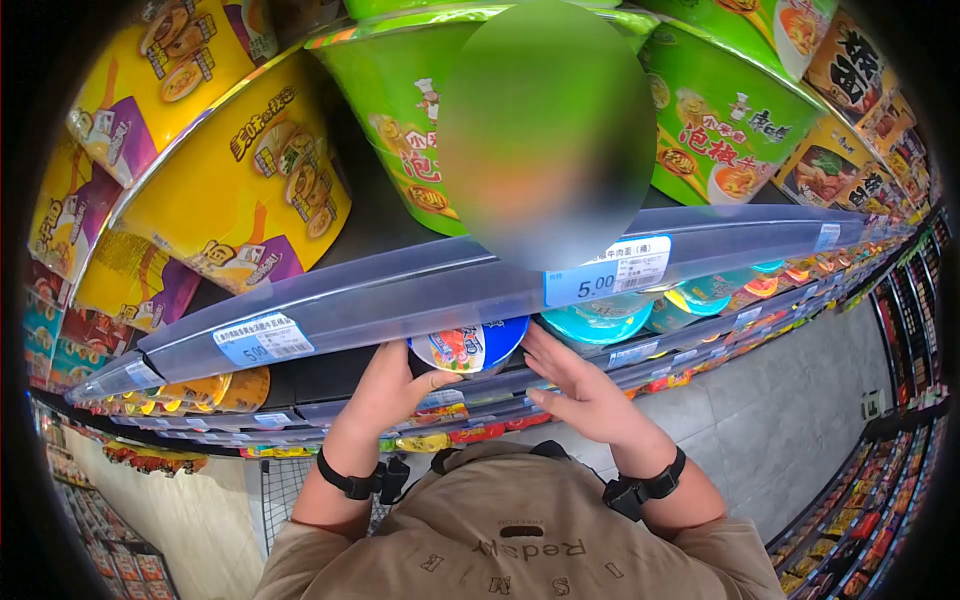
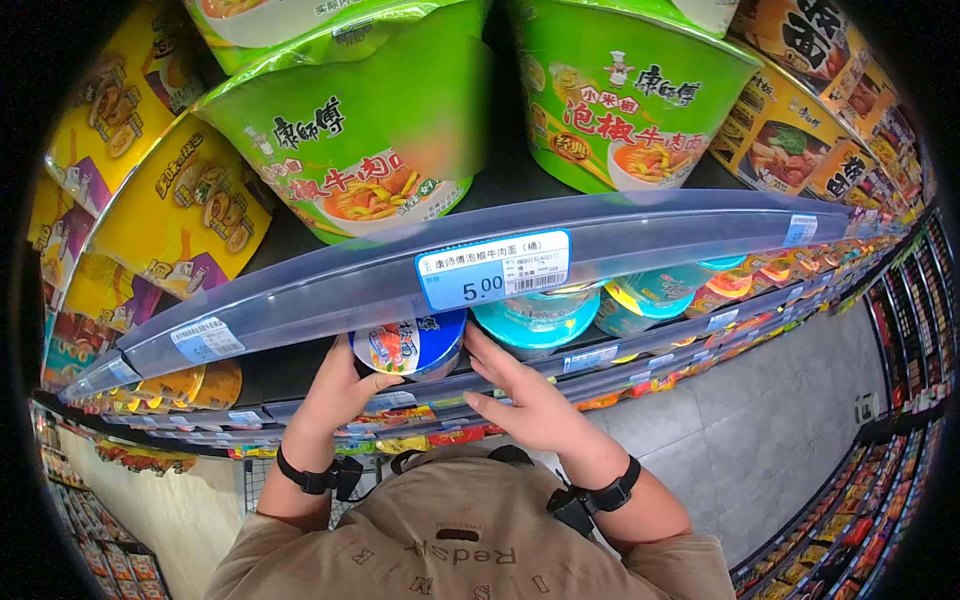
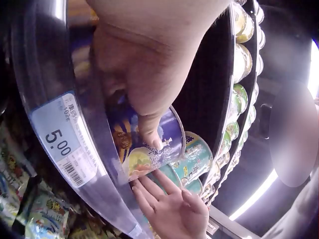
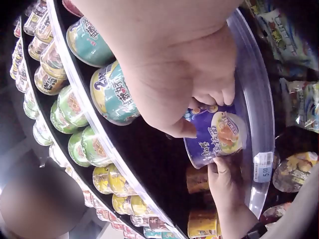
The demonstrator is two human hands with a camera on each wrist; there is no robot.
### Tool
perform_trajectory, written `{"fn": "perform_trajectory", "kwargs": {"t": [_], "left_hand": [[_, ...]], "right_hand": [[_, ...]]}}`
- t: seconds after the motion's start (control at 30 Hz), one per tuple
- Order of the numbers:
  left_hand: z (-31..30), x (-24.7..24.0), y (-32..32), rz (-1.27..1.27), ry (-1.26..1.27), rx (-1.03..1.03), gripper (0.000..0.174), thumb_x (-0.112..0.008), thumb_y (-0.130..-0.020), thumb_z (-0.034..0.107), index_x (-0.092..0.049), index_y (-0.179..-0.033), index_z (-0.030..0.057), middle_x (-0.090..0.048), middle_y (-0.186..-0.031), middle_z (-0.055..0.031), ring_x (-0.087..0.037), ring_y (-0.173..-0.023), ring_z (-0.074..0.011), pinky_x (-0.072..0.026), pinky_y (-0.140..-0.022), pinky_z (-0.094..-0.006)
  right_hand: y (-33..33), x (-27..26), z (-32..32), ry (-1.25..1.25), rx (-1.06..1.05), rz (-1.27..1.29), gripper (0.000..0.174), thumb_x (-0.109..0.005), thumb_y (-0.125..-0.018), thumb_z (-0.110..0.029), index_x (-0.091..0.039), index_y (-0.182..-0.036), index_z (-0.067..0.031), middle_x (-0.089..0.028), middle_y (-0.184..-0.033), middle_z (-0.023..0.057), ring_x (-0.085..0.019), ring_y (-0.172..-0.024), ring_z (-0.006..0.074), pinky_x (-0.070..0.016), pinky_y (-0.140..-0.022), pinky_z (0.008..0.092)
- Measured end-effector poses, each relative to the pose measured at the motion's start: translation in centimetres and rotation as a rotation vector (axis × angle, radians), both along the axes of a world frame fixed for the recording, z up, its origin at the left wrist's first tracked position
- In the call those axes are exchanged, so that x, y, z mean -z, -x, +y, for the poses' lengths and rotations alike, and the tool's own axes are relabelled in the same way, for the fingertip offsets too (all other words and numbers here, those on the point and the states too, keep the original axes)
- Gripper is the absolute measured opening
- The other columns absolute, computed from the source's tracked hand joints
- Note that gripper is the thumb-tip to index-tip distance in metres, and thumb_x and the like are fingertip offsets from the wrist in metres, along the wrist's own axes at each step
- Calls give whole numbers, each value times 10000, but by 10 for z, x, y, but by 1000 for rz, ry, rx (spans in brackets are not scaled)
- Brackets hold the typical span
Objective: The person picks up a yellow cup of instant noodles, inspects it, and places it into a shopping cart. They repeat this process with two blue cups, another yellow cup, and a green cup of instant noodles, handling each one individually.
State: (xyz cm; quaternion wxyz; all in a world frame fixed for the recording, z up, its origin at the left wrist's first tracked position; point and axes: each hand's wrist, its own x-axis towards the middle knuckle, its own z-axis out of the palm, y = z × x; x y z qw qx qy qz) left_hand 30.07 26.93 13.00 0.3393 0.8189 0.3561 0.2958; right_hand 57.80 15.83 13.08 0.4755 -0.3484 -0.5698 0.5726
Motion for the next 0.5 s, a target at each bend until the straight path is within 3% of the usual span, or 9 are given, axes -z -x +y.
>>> {"fn": "perform_trajectory", "kwargs": {"t": [0.2, 0.27, 0.3, 0.37, 0.4, 0.47, 0.5], "left_hand": [[-14, -17, -2, 62, 33, -38, 951, -877, -818, 285, -344, -1531, -50, -504, -1475, -308, -469, -1405, -455, -374, -1175, -445], [-20, -20, -2, 107, -24, -77, 1034, -869, -827, 249, -249, -1593, -64, -453, -1535, -312, -422, -1461, -441, -350, -1202, -440], [-25, -20, 0, 102, -25, -83, 1034, -869, -827, 249, -249, -1593, -64, -453, -1535, -312, -422, -1461, -441, -350, -1202, -440], [-37, -16, 3, 36, -57, -163, 1065, -870, -822, 209, -211, -1618, -51, -421, -1566, -309, -401, -1486, -419, -341, -1213, -434], [-44, -11, 3, -14, -58, -201, 1104, -872, -786, 88, -182, -1642, -22, -398, -1612, -263, -414, -1494, -334, -325, -1226, -421], [-64, -7, 8, -77, -106, -258, 1005, -827, -820, 60, -247, -1640, 21, -433, -1595, -232, -423, -1486, -331, -336, -1222, -442], [-75, -5, 10, -101, -124, -289, 961, -804, -838, 49, -272, -1638, 38, -448, -1588, -218, -429, -1482, -327, -341, -1219, -448]], "right_hand": [[-15, -2, -21, 20, -58, 17, 781, -535, -987, 95, -158, -1662, -20, -216, -1724, 154, -225, -1592, 258, -223, -1278, 425], [-25, -2, -34, 48, -46, 53, 724, -541, -1006, 72, -230, -1650, -40, -324, -1676, 177, -315, -1556, 269, -350, -1224, 422], [-32, 0, -40, 48, -51, 48, 724, -541, -1006, 72, -230, -1650, -40, -324, -1676, 177, -315, -1556, 269, -350, -1224, 422], [-47, 11, -51, 73, -94, 56, 615, -547, -1030, 21, -341, -1607, -33, -475, -1586, 174, -453, -1476, 259, -428, -1159, 399], [-54, 14, -58, 80, -105, 49, 615, -547, -1030, 21, -341, -1607, -33, -475, -1586, 174, -453, -1476, 259, -428, -1159, 399], [-65, 21, -72, 201, -31, 130, 415, -562, -1050, -46, -529, -1463, -16, -652, -1381, 148, -611, -1302, 227, -479, -1088, 363], [-72, 24, -79, 212, -50, 123, 415, -562, -1050, -46, -529, -1463, -16, -652, -1381, 148, -611, -1302, 227, -479, -1088, 363]]}}
